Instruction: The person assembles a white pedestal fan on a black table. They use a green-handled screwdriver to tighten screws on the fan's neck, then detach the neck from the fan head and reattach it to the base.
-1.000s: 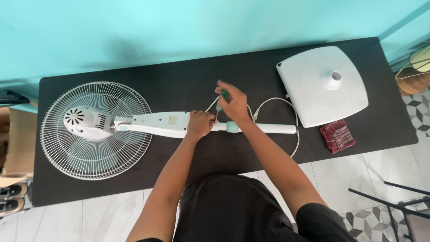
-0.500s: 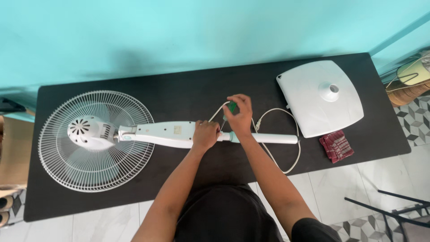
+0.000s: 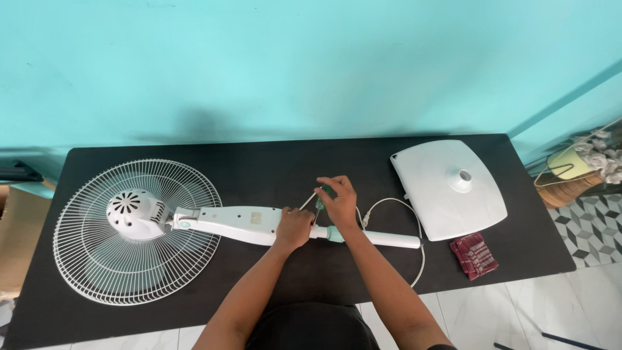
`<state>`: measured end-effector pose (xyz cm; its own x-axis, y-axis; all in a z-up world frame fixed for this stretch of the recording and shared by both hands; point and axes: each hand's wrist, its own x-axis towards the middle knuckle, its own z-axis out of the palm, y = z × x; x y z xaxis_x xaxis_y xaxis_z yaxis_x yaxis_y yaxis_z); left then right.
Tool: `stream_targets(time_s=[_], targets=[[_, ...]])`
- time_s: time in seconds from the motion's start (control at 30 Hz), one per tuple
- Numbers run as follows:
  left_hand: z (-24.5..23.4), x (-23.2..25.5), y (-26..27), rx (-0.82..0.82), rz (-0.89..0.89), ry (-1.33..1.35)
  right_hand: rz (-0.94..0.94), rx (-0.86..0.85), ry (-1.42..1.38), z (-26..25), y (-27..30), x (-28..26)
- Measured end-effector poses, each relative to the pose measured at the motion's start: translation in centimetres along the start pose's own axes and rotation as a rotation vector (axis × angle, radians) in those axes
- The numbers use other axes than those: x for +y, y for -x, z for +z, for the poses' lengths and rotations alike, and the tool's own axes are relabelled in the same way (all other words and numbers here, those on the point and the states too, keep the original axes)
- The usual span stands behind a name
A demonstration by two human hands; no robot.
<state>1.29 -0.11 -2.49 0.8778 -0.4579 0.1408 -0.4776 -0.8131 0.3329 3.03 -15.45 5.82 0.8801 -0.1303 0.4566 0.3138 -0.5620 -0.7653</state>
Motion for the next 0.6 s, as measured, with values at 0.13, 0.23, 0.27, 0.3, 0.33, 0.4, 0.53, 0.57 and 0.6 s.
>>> stream_targets(time_s=[0.13, 0.23, 0.27, 0.3, 0.33, 0.4, 0.53, 0.57, 0.6], targets=[[0.0, 0.1, 1.2, 0.053, 0.071, -0.080, 0.127, -0.036, -0.261, 0.3, 0.3, 0.2], [-0.6, 0.7, 0.9, 0.106, 0.106, -0.123, 0.088, -0.042, -0.391, 0.2, -0.1, 0.1], [-0.8, 0.8, 0.8, 0.123, 0.109, -0.129, 0.064, -0.048, -0.395, 0.2, -0.1, 0.0], [-0.9, 1.0, 1.0, 0.134, 0.114, -0.133, -0.027, 0.005, -0.291, 0.2, 0.2, -0.1], [-1.1, 1.0, 1.0, 0.108, 0.099, -0.114, -0.117, 0.057, -0.187, 0.3, 0.3, -0.1], [-1.3, 1.0, 1.0, 0.056, 0.065, -0.071, -0.119, 0.079, -0.052, 0.4, 0.4, -0.2], [-1.5, 1.0, 0.8, -0.014, 0.023, 0.013, 0.112, 0.019, -0.224, 0.0, 0.2, -0.4], [-1.6, 0.9, 0.4, -0.007, 0.014, 0.035, 0.137, 0.015, -0.340, 0.0, -0.1, -0.4], [-1.7, 0.8, 0.1, 0.000, 0.006, 0.056, 0.101, 0.021, -0.298, -0.2, -0.3, -0.3]])
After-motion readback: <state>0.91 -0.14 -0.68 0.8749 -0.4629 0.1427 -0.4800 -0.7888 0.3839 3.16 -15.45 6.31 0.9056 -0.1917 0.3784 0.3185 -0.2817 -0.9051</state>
